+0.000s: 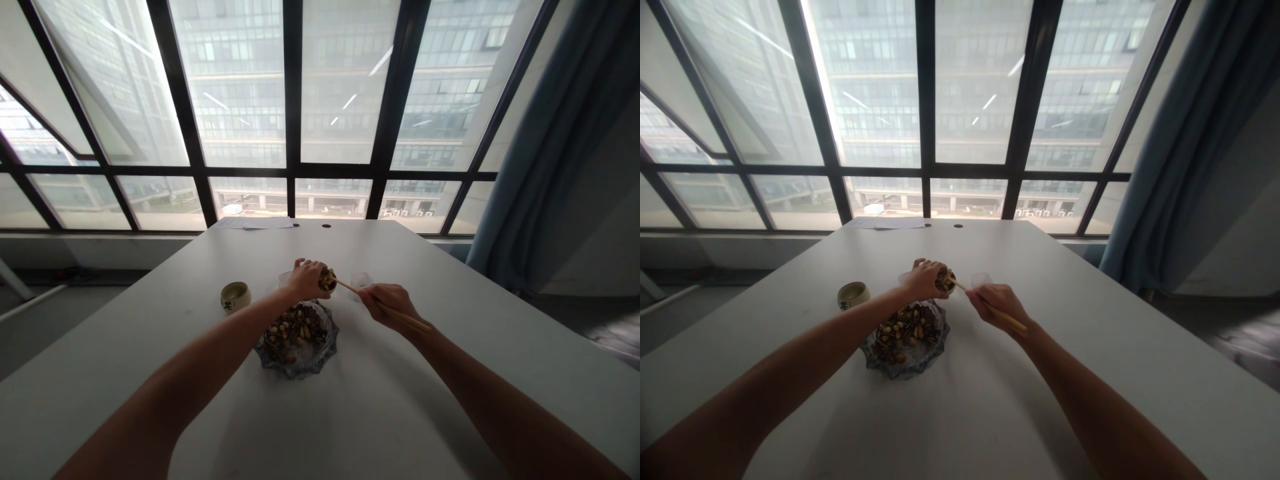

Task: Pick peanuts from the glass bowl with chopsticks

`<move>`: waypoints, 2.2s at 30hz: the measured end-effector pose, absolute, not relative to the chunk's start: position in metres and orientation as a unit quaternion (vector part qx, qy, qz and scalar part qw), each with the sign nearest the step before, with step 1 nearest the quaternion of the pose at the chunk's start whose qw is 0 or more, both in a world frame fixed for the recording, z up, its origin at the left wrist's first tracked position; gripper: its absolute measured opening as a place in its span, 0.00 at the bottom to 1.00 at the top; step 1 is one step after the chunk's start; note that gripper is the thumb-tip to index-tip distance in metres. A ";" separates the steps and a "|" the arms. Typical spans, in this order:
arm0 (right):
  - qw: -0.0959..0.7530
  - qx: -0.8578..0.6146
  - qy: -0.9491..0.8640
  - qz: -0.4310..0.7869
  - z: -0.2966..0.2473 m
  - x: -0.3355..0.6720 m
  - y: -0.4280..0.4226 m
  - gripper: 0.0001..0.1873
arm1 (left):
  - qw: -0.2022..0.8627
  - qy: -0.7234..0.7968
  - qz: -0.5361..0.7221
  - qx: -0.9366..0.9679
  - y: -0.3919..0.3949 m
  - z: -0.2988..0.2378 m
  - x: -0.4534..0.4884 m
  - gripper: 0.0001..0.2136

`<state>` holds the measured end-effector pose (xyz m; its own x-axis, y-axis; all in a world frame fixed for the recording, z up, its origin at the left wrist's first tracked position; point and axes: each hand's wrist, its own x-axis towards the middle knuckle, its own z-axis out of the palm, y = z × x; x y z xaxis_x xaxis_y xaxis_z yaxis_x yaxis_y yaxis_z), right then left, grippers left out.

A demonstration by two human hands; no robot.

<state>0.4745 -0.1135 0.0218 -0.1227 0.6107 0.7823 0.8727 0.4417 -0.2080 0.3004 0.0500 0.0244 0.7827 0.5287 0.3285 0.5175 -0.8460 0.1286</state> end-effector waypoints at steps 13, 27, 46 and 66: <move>0.635 -0.546 -0.547 -0.003 0.038 0.462 -0.115 0.28 | 0.042 0.310 0.165 0.936 0.056 0.027 0.305 0.35; 0.459 -0.516 -0.685 0.234 0.071 0.431 -0.137 0.28 | 0.061 0.317 0.090 0.942 0.062 0.032 0.306 0.36; 0.463 -0.528 -0.635 0.322 0.038 0.395 -0.136 0.29 | 0.245 0.457 0.429 0.740 0.076 -0.025 0.098 0.37; 0.542 -0.541 -0.641 0.046 0.025 0.416 -0.128 0.26 | 0.278 0.453 0.414 0.739 0.067 -0.036 0.107 0.39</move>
